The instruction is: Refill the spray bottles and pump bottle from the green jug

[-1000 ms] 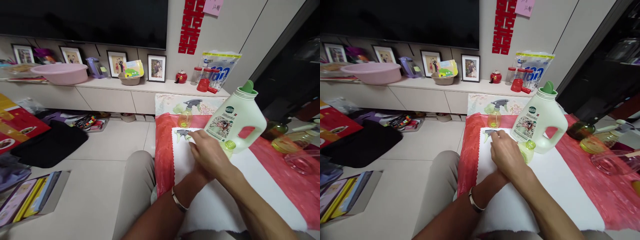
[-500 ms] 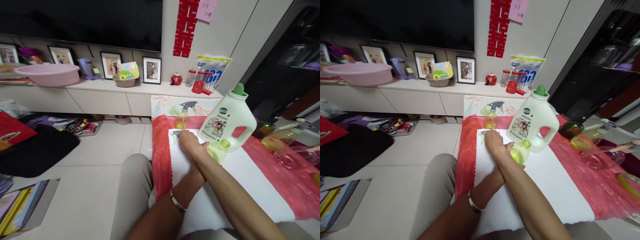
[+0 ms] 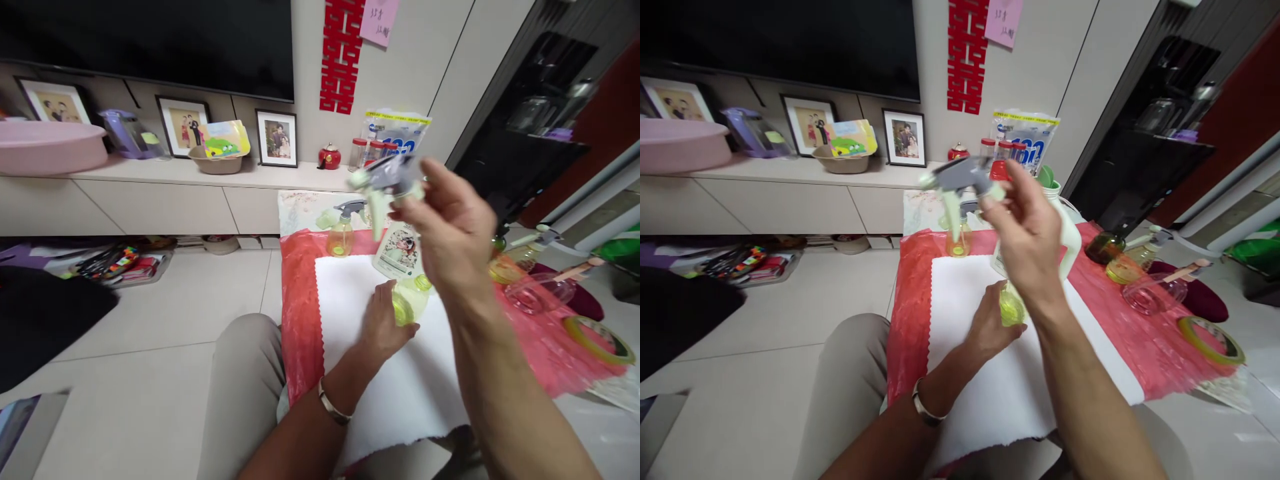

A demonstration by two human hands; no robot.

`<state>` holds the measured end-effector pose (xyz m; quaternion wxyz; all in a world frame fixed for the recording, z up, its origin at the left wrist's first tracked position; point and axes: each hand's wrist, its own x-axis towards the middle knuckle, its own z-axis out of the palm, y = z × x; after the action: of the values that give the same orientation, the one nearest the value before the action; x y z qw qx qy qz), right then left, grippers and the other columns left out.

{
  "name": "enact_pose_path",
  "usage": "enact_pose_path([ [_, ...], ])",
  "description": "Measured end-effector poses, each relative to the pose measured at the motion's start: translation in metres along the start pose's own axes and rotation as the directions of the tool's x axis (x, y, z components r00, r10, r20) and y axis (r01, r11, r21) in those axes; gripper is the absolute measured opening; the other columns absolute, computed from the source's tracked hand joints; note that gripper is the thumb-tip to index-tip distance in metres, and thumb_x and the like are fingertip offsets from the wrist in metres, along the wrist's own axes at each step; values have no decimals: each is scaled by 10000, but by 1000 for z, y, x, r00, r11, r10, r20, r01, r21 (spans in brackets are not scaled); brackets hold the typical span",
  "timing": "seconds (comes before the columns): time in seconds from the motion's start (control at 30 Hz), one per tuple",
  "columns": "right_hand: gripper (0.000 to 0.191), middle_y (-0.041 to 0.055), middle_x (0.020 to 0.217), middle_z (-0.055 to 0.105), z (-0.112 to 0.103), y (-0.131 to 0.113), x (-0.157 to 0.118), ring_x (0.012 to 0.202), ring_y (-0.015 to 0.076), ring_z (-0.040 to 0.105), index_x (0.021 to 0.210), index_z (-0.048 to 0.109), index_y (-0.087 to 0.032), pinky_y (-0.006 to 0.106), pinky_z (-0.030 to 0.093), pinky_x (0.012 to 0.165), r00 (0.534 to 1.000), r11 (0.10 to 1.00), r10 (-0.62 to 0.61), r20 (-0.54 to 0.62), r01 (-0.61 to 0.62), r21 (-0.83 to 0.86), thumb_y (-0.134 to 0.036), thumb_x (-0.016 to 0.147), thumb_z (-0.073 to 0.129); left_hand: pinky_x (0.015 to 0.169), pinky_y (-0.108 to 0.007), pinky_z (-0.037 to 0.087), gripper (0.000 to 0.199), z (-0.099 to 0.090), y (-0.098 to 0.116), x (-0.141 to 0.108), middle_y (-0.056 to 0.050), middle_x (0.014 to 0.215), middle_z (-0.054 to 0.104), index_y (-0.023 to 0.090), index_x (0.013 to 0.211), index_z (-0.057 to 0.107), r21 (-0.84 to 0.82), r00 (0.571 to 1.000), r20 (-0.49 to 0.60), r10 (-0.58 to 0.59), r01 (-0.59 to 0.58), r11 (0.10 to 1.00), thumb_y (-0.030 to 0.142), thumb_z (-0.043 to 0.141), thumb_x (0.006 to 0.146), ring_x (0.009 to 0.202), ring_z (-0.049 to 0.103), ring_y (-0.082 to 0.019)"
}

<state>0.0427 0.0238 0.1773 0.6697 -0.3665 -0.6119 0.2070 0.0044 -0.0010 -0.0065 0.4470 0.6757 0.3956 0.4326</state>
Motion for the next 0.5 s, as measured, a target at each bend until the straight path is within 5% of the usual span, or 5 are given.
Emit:
enact_pose_path([
  [0.13, 456, 96, 1089, 609, -47, -15, -5, 842, 105, 617, 1210, 618, -36, 238, 587, 737, 968, 961, 163, -191, -112, 254, -233, 813, 726, 1117, -519, 407, 881, -2, 2, -1, -122, 1304, 531, 218, 1375, 394, 37, 1000, 1, 18, -18, 999, 160, 821, 607, 1264, 515, -340],
  [0.27, 502, 83, 1058, 592, -88, -8, -25, 913, 101, 615, 1155, 659, -65, 254, 611, 892, 922, 891, 306, -236, -190, 413, -203, 700, 820, 1091, -507, 429, 870, -3, 6, -1, -131, 1291, 533, 194, 1373, 385, 49, 1000, 1, -1, 1, 999, 142, 800, 611, 1248, 525, -334],
  [0.5, 455, 57, 1181, 537, -124, 7, -44, 1075, 101, 583, 1186, 687, -144, 242, 583, 1000, 931, 882, 235, -281, -83, 464, -333, 791, 811, 1093, -494, 432, 871, -5, 9, -2, -112, 1322, 541, 226, 1363, 394, 34, 999, 8, -49, 48, 998, 153, 811, 601, 1264, 530, -327],
])
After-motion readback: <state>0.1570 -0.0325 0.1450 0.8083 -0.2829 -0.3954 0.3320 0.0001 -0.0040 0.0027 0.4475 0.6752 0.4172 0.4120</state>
